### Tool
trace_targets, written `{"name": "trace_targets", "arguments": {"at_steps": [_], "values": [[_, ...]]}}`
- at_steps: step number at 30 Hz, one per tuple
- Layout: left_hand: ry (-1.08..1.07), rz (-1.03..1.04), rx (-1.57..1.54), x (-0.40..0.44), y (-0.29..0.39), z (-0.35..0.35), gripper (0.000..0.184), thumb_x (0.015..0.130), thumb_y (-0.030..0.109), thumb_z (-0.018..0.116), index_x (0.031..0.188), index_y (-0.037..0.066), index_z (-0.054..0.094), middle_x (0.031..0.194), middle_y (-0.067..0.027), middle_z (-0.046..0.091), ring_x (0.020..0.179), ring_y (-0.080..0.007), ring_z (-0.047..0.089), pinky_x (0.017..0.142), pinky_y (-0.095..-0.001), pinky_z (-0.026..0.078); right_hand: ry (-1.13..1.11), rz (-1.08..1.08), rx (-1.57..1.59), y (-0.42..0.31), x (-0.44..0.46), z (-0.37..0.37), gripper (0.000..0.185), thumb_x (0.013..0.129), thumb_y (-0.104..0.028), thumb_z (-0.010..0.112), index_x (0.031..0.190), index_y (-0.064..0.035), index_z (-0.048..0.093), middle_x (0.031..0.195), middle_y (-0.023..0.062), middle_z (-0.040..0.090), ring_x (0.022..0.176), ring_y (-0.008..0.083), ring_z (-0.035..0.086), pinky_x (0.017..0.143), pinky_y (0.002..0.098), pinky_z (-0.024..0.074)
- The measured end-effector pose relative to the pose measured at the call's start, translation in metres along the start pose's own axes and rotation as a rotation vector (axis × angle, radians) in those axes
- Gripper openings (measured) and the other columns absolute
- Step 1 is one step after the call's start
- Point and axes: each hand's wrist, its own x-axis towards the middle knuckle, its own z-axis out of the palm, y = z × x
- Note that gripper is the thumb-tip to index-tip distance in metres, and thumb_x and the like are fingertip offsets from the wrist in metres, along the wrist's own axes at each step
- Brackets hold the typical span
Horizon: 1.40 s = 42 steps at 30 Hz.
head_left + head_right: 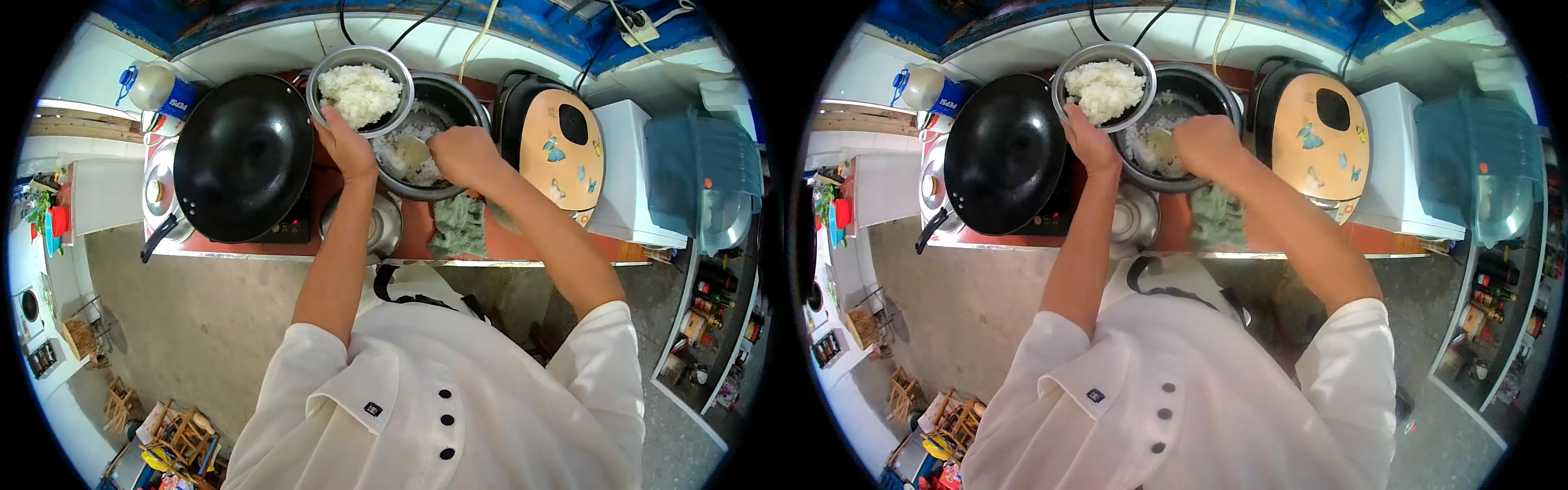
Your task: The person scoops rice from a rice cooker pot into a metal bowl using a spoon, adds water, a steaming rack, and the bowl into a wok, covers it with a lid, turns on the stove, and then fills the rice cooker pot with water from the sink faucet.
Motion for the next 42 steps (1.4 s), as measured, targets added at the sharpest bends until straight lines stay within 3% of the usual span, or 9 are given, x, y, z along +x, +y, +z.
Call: {"name": "trace_targets", "arguments": {"at_steps": [13, 15, 17, 20, 30, 33, 35, 37, 42], "values": [[-0.01, -0.07, 0.008, -0.004, 0.011, 0.004, 0.051, 0.102, 0.029, 0.036, 0.14, -0.003, 0.032, 0.135, -0.0168, 0.044, 0.118, -0.0229, 0.047, 0.102, -0.0336, 0.035, -0.229, -0.017, 0.547, 0.032, 0.043, 0.014, 0.031, 0.082, -0.027, 0.057, 0.103, -0.0096, 0.07, 0.097, 0.0183, 0.067, 0.094, 0.0353, 0.063, 0.082, 0.0426, 0.0493], [-0.01, -0.088, -0.006, -0.003, 0.009, 0.005, 0.051, 0.102, 0.029, 0.037, 0.14, -0.003, 0.031, 0.136, -0.0165, 0.043, 0.119, -0.0227, 0.047, 0.102, -0.0337, 0.035, -0.238, -0.085, 0.556, 0.043, 0.046, 0.024, 0.033, 0.082, -0.03, 0.059, 0.106, -0.0085, 0.069, 0.095, 0.0193, 0.067, 0.091, 0.0357, 0.063, 0.08, 0.0424, 0.0489], [0.006, -0.111, -0.067, 0.001, 0.006, 0.002, 0.051, 0.101, 0.029, 0.037, 0.141, -0.003, 0.031, 0.137, -0.0156, 0.043, 0.119, -0.022, 0.047, 0.103, -0.0334, 0.035, -0.228, -0.173, 0.64, 0.05, 0.046, 0.027, 0.03, 0.084, -0.022, 0.059, 0.106, -0.0042, 0.069, 0.083, 0.0191, 0.067, 0.072, 0.0271, 0.064, 0.07, 0.0379, 0.0489], [0.029, -0.165, -0.074, 0.004, 0.009, 0.0, 0.05, 0.101, 0.03, 0.038, 0.14, -0.002, 0.033, 0.136, -0.0147, 0.044, 0.119, -0.0215, 0.047, 0.103, -0.033, 0.035, -0.312, -0.118, 0.737, 0.054, 0.031, 0.005, 0.03, 0.087, -0.021, 0.059, 0.108, -0.0011, 0.067, 0.074, 0.0127, 0.065, 0.064, 0.0158, 0.056, 0.064, 0.0321, 0.0466], [-0.148, -0.375, -0.095, 0.005, 0.053, -0.013, 0.047, 0.102, 0.031, 0.039, 0.138, 0.003, 0.036, 0.129, -0.0121, 0.049, 0.115, -0.0199, 0.051, 0.098, -0.0334, 0.042, -0.147, 0.191, 1.23, 0.083, -0.043, -0.064, 0.031, 0.091, -0.023, 0.057, 0.112, -0.001, 0.065, 0.071, 0.002, 0.058, 0.061, 0.0095, 0.048, 0.058, 0.0266, 0.0419], [-0.175, -0.503, -0.041, -0.009, 0.049, -0.011, 0.048, 0.102, 0.033, 0.039, 0.139, 0.003, 0.036, 0.13, -0.012, 0.049, 0.116, -0.02, 0.051, 0.098, -0.0338, 0.042, 0.082, 0.166, 1.001, 0.059, -0.05, -0.077, 0.03, 0.092, -0.02, 0.055, 0.115, -0.004, 0.065, 0.074, 0.0053, 0.064, 0.06, 0.0128, 0.054, 0.056, 0.029, 0.0443], [-0.213, -0.546, -0.008, -0.023, 0.046, -0.005, 0.048, 0.102, 0.034, 0.04, 0.138, 0.003, 0.037, 0.129, -0.0118, 0.05, 0.115, -0.0195, 0.051, 0.098, -0.0336, 0.041, 0.565, 0.108, 0.238, 0.032, -0.051, -0.072, 0.032, 0.088, -0.016, 0.056, 0.119, -0.0071, 0.063, 0.075, 0.0083, 0.066, 0.063, 0.0199, 0.062, 0.055, 0.0336, 0.0474], [-0.252, -0.534, -0.004, -0.033, 0.042, 0.0, 0.048, 0.102, 0.034, 0.039, 0.137, 0.002, 0.037, 0.127, -0.012, 0.051, 0.113, -0.0188, 0.051, 0.097, -0.0327, 0.041, 0.475, 0.22, -0.193, 0.01, -0.046, -0.05, 0.046, 0.086, -0.012, 0.054, 0.131, -0.0162, 0.052, 0.078, 0.008, 0.061, 0.064, 0.0227, 0.063, 0.052, 0.0336, 0.0497], [-0.32, -0.428, 0.091, -0.045, 0.035, -0.002, 0.048, 0.101, 0.035, 0.04, 0.135, 0.0, 0.041, 0.126, -0.0112, 0.052, 0.112, -0.0177, 0.051, 0.097, -0.0312, 0.039, 0.492, 0.185, -0.205, -0.019, -0.042, -0.013, 0.059, 0.075, -0.007, 0.056, 0.133, -0.0115, 0.05, 0.079, 0.0043, 0.057, 0.062, 0.0174, 0.062, 0.05, 0.0331, 0.0494]]}}
